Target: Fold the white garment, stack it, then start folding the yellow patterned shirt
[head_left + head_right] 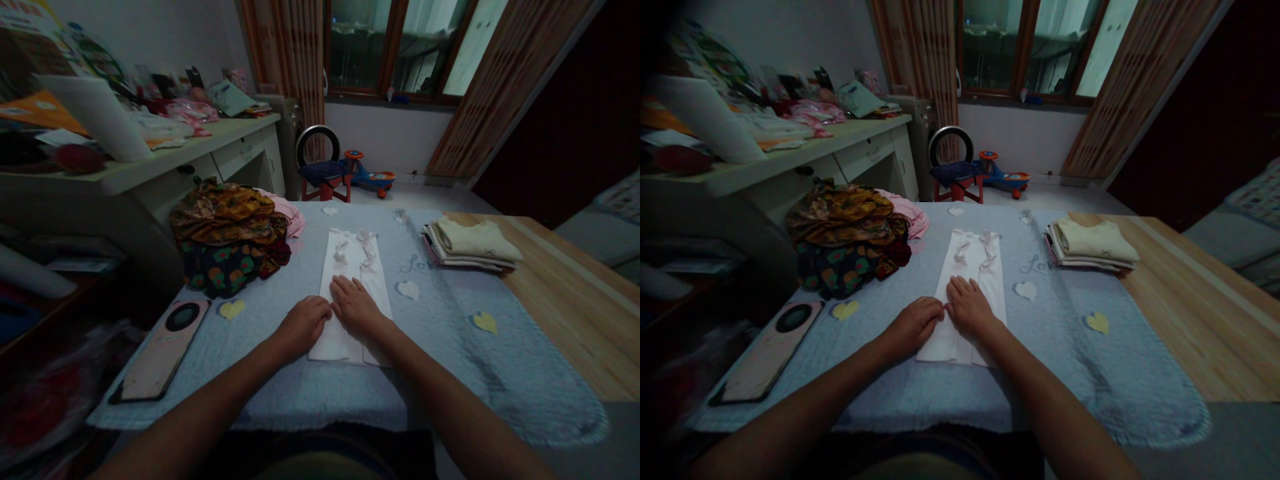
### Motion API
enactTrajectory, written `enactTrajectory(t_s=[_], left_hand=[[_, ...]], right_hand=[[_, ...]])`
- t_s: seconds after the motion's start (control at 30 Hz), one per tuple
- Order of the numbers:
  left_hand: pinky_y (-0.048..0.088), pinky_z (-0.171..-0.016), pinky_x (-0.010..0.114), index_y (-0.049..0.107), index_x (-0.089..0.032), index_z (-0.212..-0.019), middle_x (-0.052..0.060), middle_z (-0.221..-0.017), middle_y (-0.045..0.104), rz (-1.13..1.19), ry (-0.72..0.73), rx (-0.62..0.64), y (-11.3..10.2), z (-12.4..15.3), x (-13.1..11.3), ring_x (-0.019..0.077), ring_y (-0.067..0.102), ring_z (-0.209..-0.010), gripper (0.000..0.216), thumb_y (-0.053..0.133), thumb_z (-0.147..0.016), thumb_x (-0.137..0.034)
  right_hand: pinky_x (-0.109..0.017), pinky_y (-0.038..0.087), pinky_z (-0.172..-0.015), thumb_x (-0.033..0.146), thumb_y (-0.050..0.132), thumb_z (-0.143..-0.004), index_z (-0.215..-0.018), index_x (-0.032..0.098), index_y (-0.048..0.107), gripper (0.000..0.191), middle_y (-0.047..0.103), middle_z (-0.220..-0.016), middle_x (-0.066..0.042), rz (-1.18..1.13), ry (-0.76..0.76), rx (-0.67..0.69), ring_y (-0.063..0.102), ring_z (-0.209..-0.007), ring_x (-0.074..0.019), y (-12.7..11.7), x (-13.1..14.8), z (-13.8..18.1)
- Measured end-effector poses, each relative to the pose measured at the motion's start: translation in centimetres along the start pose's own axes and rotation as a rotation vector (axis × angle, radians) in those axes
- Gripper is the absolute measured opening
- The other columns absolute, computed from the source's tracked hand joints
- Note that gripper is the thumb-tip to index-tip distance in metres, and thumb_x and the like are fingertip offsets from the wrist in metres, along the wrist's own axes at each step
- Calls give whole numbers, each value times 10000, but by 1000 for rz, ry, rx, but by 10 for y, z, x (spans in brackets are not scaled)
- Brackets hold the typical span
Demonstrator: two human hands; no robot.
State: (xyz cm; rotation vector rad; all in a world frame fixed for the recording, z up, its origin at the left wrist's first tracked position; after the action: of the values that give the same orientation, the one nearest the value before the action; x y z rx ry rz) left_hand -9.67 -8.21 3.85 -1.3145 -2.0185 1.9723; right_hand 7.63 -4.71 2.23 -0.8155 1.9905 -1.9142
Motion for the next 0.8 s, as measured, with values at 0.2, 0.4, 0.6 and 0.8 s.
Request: enactTrajectory(t_s=[0.2, 0.4, 0.6, 0.8], left_hand=[[465, -915, 381, 610, -180, -899, 65, -965, 631, -153, 23, 56, 1, 1, 4, 219, 559, -966, 162, 488, -849, -86], [465, -957, 390, 592, -160, -1015, 82, -1036, 625, -203, 38, 24, 11, -4, -2, 219, 560, -1005, 200, 469, -880, -77], [461, -941, 412, 576, -183, -940, 65, -984, 593, -290, 72, 40, 16, -5, -10, 233, 548, -982, 73, 525, -894, -157], [463, -911, 394, 548, -190, -990, 76, -1082, 567, -246, 127, 89, 23, -2, -27, 239, 514, -1026, 109, 576, -886, -209]], right_hand=[[-488, 178, -1211, 396, 448, -978, -1493, 104, 370, 597, 290, -1593, -154, -38, -54, 68, 226, -1485, -272, 2, 9, 40], [-469, 153, -1232, 390, 479, -958, -1551, 104, 246, 699, 217, -1617, -149, -135, -37, 108, 158, -1504, -261, -1, 25, 67], [-419, 326, -1180, 227, 481, -926, -1493, 157, 376, 580, 361, -1562, -139, -377, -65, 16, 330, -1446, -212, -13, 7, 74], [-496, 366, -1144, 160, 457, -927, -1319, 129, 564, 408, 500, -1450, -177, -121, 116, -234, 413, -1389, -277, 4, -29, 70]])
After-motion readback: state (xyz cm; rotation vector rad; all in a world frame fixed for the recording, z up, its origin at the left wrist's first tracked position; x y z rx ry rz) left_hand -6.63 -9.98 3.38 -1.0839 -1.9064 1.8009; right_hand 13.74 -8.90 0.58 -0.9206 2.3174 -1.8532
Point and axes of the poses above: each hand's wrist, its own z-axis away from the middle knuckle, its own y-axis out of the palm, x = y × z, the point moved 1 cm from there along -z, towards the middle knuckle
